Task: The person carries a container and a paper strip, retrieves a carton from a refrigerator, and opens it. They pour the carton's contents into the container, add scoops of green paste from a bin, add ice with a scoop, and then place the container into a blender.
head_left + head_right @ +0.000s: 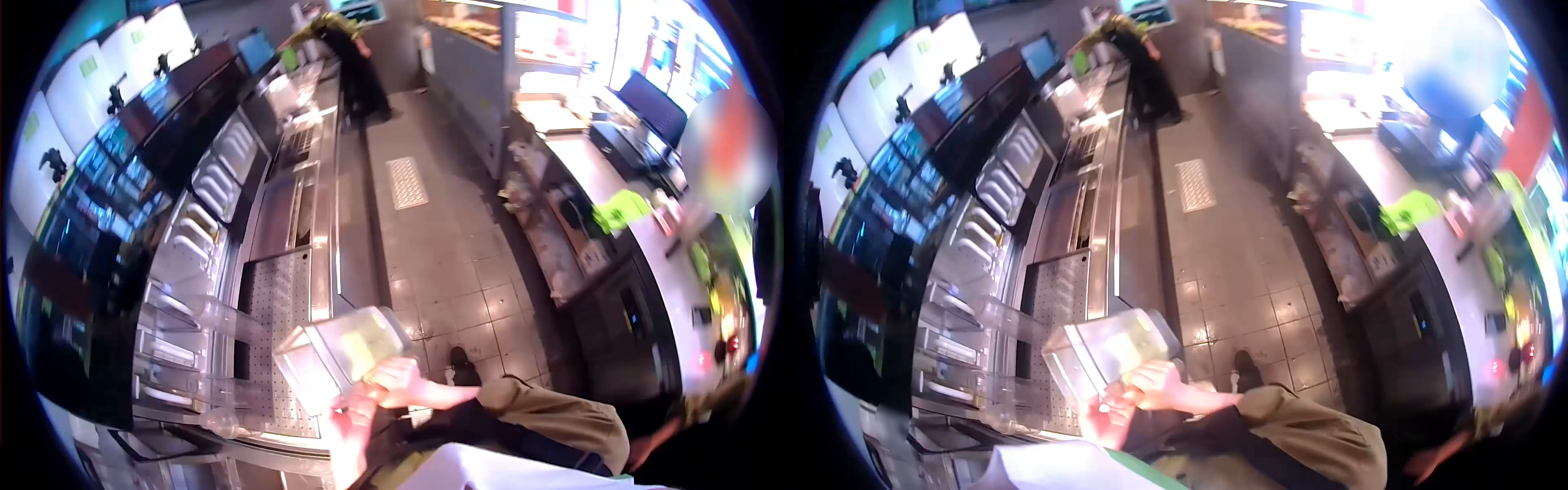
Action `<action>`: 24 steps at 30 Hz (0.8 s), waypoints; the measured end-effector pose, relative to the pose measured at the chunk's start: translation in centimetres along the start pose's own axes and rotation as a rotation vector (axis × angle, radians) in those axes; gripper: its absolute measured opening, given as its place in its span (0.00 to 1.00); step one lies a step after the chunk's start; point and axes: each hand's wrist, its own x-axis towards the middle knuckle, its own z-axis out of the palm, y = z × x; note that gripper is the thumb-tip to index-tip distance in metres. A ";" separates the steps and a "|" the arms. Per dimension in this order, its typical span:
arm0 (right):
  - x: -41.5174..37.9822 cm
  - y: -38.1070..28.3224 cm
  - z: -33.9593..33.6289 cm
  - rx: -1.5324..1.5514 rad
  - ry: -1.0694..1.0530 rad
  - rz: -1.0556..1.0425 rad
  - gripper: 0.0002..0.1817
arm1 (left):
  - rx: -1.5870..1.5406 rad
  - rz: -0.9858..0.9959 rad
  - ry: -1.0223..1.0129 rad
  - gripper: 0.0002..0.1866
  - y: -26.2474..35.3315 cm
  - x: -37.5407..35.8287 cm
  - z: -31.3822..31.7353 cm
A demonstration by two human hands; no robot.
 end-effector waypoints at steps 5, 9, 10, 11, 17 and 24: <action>7.4 11.1 5.8 0.334 -0.242 -0.007 0.07 | 0.253 0.429 0.513 0.17 6.4 10.4 0.3; 15.0 20.8 7.0 0.684 -0.986 -0.070 0.28 | 0.226 0.663 0.699 0.17 9.5 18.1 3.5; 16.8 24.8 8.0 0.788 -1.152 -0.060 0.31 | 0.202 0.658 0.702 0.20 10.7 19.5 3.5; 19.0 28.7 9.1 0.751 -1.137 -0.014 0.29 | 0.179 0.649 0.702 0.23 11.9 20.5 3.2; 24.4 51.0 23.8 0.009 -0.854 0.019 0.11 | 0.333 0.854 0.906 0.15 15.7 25.4 3.6; 28.6 63.3 36.6 -0.395 -1.538 -0.029 0.10 | 0.220 0.700 0.998 0.06 18.8 26.5 -6.1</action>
